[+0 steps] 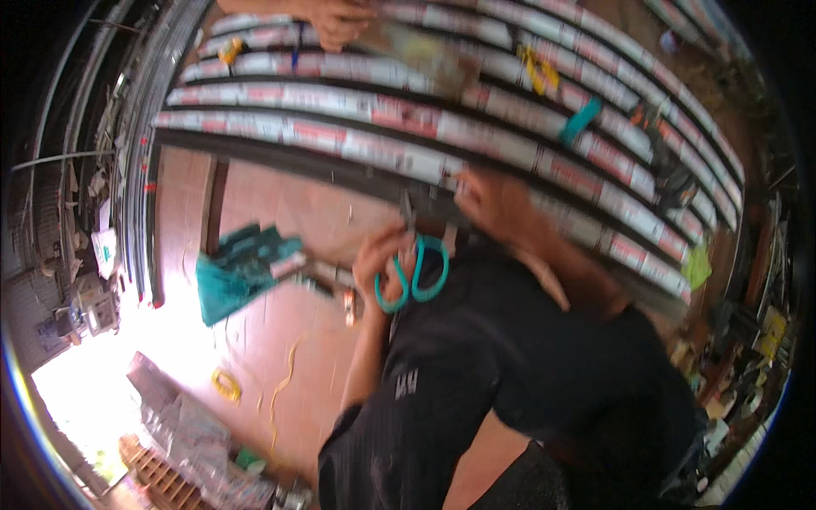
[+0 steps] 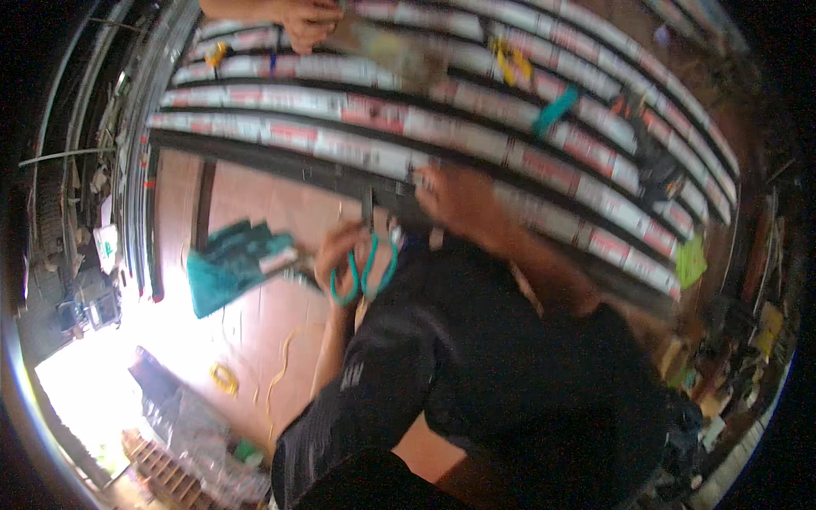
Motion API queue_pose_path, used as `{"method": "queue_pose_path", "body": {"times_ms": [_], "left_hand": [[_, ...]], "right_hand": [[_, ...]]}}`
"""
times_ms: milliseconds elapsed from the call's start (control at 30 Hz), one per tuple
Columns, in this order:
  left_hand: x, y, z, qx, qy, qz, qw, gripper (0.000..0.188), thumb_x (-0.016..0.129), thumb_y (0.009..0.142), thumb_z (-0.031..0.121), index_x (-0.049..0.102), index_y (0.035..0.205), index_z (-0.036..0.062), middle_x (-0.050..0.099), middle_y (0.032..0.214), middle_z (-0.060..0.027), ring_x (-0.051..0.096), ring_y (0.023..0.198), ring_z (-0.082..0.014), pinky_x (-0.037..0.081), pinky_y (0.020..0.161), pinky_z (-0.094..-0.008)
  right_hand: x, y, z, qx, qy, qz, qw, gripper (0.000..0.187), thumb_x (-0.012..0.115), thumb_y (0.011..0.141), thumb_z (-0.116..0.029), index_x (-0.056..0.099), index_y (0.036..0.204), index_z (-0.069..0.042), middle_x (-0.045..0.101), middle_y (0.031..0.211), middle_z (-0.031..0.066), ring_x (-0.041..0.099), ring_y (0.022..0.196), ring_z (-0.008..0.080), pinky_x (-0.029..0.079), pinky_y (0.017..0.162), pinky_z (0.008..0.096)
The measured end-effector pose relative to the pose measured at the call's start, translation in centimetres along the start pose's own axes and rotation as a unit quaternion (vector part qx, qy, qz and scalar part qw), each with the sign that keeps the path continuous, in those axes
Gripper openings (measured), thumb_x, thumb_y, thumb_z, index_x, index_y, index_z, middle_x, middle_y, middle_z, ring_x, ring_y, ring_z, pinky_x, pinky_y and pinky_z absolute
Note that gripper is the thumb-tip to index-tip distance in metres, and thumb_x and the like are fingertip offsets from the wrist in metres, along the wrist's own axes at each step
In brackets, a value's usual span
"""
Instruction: The person uses a cordless drill to make holes in a metal frame, then switches to an angle grinder to smooth the edges. Finally, the person uses scissors to trim a strip of material from the frame.
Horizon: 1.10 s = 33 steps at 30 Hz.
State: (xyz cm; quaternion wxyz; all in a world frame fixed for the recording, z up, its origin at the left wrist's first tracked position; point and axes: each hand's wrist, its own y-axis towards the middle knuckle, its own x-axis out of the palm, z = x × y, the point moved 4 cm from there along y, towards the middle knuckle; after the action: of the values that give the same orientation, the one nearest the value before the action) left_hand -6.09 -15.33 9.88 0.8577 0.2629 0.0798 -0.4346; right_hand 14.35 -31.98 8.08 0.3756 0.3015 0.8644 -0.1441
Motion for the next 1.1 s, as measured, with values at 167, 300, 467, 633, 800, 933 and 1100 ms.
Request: {"method": "queue_pose_path", "body": {"times_ms": [167, 300, 467, 633, 800, 933, 1100], "left_hand": [[0.9, -0.3, 0.4, 0.042, -0.016, -0.041, 0.998, 0.029, 0.080, 0.083, 0.009, 0.082, 0.112, 0.0098, 0.072, 0.126, -0.0221, 0.073, 0.113, -0.0355, 0.059, 0.096, -0.0422], [0.9, 0.1, 1.5, 0.049, 0.015, -0.095, 0.994, 0.029, 0.081, 0.084, 0.009, 0.081, 0.113, 0.0108, 0.073, 0.123, -0.0215, 0.075, 0.108, -0.0356, 0.061, 0.089, -0.0416], [1.9, 1.7, 4.1, 0.037, 0.085, -0.134, 0.987, 0.029, 0.082, 0.085, 0.012, 0.080, 0.113, 0.0091, 0.071, 0.123, -0.0209, 0.074, 0.106, -0.0365, 0.062, 0.087, -0.0435], [2.6, 6.0, 4.1, 0.010, 0.064, -0.129, 0.990, 0.026, 0.081, 0.081, 0.014, 0.077, 0.106, 0.0067, 0.074, 0.112, -0.0175, 0.073, 0.104, -0.0367, 0.060, 0.090, -0.0419], [0.8, 8.2, 0.9, -0.100, 0.019, -0.131, 0.986, 0.018, 0.076, 0.088, 0.014, 0.077, 0.104, 0.0070, 0.076, 0.100, -0.0115, 0.075, 0.094, -0.0251, 0.058, 0.083, -0.0365], [-0.6, 9.0, -0.2, -0.193, -0.195, -0.085, 0.958, 0.017, 0.068, 0.101, 0.011, 0.072, 0.105, -0.0052, 0.078, 0.097, -0.0127, 0.072, 0.088, -0.0157, 0.058, 0.080, -0.0302], [-1.0, 11.7, -0.8, -0.231, -0.135, -0.140, 0.953, 0.023, 0.063, 0.103, 0.019, 0.066, 0.105, -0.0038, 0.078, 0.103, -0.0173, 0.075, 0.090, -0.0208, 0.062, 0.082, -0.0352]], "right_hand": [[-0.2, -2.4, -1.4, -0.121, -0.070, 0.010, 0.990, 0.066, 0.075, 0.091, -0.049, 0.061, 0.141, -0.008, 0.062, 0.131, 0.0212, 0.059, 0.124, 0.0433, 0.050, 0.105, 0.0521], [2.1, -3.1, -1.2, -0.089, -0.119, -0.065, 0.987, 0.073, 0.074, 0.092, -0.053, 0.057, 0.147, -0.008, 0.052, 0.145, 0.0220, 0.052, 0.133, 0.0460, 0.045, 0.110, 0.0565], [3.0, -3.3, -0.7, -0.114, -0.125, -0.022, 0.985, 0.079, 0.080, 0.085, -0.040, 0.052, 0.149, -0.004, 0.056, 0.131, 0.0227, 0.056, 0.124, 0.0444, 0.047, 0.105, 0.0558], [2.8, -3.1, -0.6, -0.148, -0.084, 0.023, 0.985, 0.078, 0.076, 0.084, -0.045, 0.055, 0.147, -0.005, 0.061, 0.118, 0.0211, 0.060, 0.110, 0.0427, 0.049, 0.090, 0.0561], [2.9, -3.6, -0.1, -0.090, -0.092, -0.014, 0.992, 0.076, 0.078, 0.086, -0.039, 0.055, 0.151, -0.009, 0.062, 0.129, 0.0262, 0.061, 0.118, 0.0452, 0.050, 0.100, 0.0541], [2.1, -3.6, -1.1, -0.129, -0.065, 0.024, 0.989, 0.066, 0.080, 0.087, -0.028, 0.057, 0.146, -0.008, 0.061, 0.115, 0.0167, 0.061, 0.108, 0.0376, 0.048, 0.093, 0.0489], [1.9, -3.3, -1.5, -0.106, -0.067, -0.002, 0.992, 0.069, 0.080, 0.087, -0.028, 0.056, 0.147, -0.007, 0.062, 0.118, 0.0166, 0.060, 0.112, 0.0371, 0.048, 0.095, 0.0485]]}}
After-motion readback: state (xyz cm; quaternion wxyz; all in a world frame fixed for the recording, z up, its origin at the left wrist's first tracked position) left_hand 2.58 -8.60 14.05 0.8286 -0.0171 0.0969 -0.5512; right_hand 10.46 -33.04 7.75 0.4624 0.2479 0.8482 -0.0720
